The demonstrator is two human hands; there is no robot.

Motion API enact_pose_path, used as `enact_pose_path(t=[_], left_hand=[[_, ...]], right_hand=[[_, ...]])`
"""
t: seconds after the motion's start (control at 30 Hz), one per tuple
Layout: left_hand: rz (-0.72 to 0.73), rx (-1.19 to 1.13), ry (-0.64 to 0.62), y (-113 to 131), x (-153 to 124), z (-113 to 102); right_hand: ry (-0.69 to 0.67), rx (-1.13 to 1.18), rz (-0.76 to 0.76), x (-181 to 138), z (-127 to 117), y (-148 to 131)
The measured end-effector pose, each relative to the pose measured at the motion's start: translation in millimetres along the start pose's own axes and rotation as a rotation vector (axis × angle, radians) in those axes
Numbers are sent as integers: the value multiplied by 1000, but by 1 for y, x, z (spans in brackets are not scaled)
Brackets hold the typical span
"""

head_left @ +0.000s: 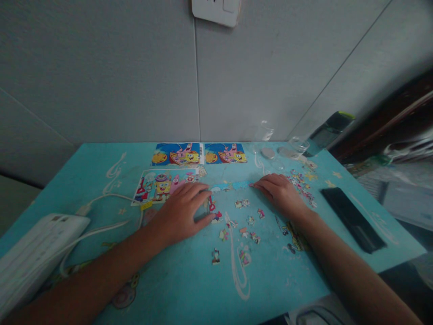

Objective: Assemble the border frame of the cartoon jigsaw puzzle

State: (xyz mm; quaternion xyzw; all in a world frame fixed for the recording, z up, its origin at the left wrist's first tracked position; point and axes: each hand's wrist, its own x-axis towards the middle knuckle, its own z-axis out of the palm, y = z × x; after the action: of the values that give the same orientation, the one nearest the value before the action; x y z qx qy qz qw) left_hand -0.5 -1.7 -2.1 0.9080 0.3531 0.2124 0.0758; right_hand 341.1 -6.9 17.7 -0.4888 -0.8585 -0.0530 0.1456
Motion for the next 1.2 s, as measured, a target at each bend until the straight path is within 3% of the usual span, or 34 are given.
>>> enact_pose_path(t=[1.2], left_hand=[[-3,25,-11,1,-1,-1]], right_hand=[[-60,-3,-34,-11,-3,2]])
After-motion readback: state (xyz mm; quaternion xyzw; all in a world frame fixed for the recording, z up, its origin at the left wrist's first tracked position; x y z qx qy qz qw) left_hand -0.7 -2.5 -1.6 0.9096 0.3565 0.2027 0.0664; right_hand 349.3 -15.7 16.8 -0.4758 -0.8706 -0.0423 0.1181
